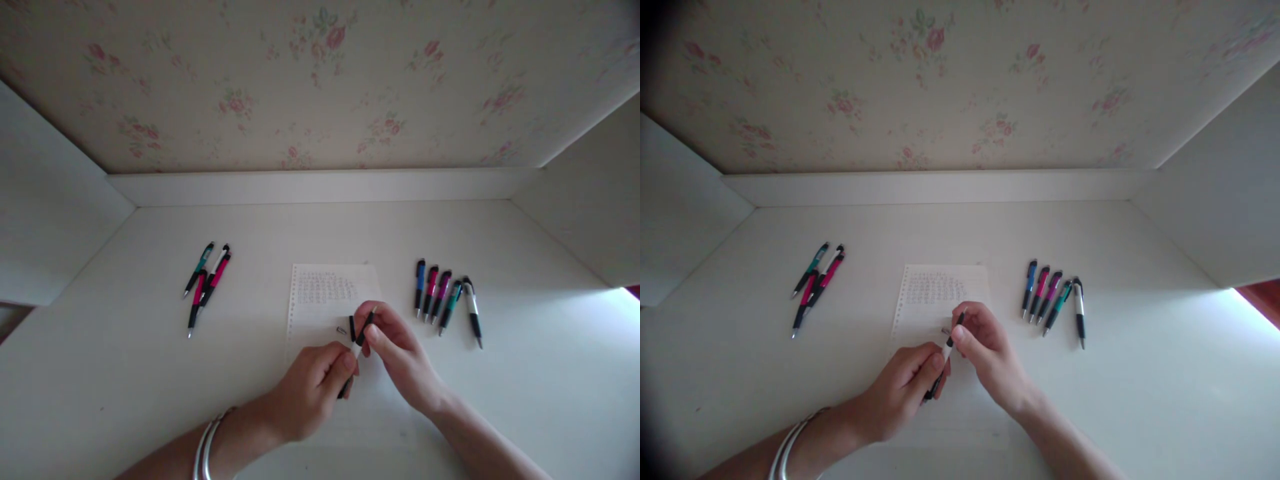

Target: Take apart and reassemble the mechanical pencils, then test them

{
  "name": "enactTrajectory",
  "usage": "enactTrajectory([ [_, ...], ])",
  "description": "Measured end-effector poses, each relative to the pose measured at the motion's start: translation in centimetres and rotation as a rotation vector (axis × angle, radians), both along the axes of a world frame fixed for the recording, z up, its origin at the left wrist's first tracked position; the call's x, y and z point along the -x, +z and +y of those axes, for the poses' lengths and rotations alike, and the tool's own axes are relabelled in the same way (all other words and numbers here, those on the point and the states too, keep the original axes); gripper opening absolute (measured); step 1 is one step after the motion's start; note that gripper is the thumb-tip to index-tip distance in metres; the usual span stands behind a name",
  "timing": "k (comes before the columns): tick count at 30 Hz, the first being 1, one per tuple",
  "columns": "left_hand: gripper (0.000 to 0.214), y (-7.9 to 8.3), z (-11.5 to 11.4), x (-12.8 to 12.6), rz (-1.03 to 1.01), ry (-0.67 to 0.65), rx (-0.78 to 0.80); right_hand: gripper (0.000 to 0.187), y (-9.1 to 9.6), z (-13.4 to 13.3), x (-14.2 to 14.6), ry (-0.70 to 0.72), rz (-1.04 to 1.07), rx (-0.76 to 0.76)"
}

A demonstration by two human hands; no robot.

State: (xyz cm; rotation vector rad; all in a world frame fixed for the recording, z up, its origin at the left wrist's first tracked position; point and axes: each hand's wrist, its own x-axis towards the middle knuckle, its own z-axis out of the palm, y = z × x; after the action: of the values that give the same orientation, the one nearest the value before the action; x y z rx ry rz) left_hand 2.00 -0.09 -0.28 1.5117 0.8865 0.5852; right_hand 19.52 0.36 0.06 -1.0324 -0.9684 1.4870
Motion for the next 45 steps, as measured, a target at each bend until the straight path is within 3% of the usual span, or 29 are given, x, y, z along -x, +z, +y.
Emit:
enactTrajectory([
  [4,0.049,-0.3,0.0,0.0,0.035,0.035,0.012,0.021,-0.4,0.4,-0.2,-0.062,0.064,0.022],
  [8,0.048,-0.4,0.0,-0.1,0.056,0.033,0.011,0.012,-0.8,0.1,-0.5,-0.010,0.085,0.059],
  [14,0.048,-0.3,-0.1,-0.1,0.044,0.006,0.009,0.029,-0.6,-0.2,-0.3,0.033,0.117,0.082],
  [19,0.048,-0.4,-0.1,0.0,0.066,-0.012,-0.026,0.017,-0.1,0.1,0.0,-0.013,0.122,0.064],
  [24,0.049,-0.5,-0.1,0.0,0.041,-0.018,-0.014,0.046,0.0,-0.1,-0.3,0.048,0.235,0.171],
  [28,0.050,-0.4,-0.1,0.0,0.060,-0.028,-0.028,0.039,0.0,-0.1,-0.3,0.006,0.201,0.065],
  [30,0.050,-0.3,0.0,0.0,0.070,-0.024,-0.020,0.036,0.0,0.0,-0.3,0.000,0.194,0.083],
  [35,0.050,-0.2,0.0,0.0,0.061,-0.029,-0.023,0.050,0.2,0.0,-0.3,0.023,0.277,0.139],
  [39,0.050,-0.2,-0.1,0.0,0.065,-0.030,-0.033,0.045,0.1,0.0,-0.3,-0.011,0.216,0.052],
  [45,0.050,-0.2,0.0,0.0,0.072,-0.032,-0.002,0.054,0.2,-0.2,-0.5,0.018,0.221,0.111],
])
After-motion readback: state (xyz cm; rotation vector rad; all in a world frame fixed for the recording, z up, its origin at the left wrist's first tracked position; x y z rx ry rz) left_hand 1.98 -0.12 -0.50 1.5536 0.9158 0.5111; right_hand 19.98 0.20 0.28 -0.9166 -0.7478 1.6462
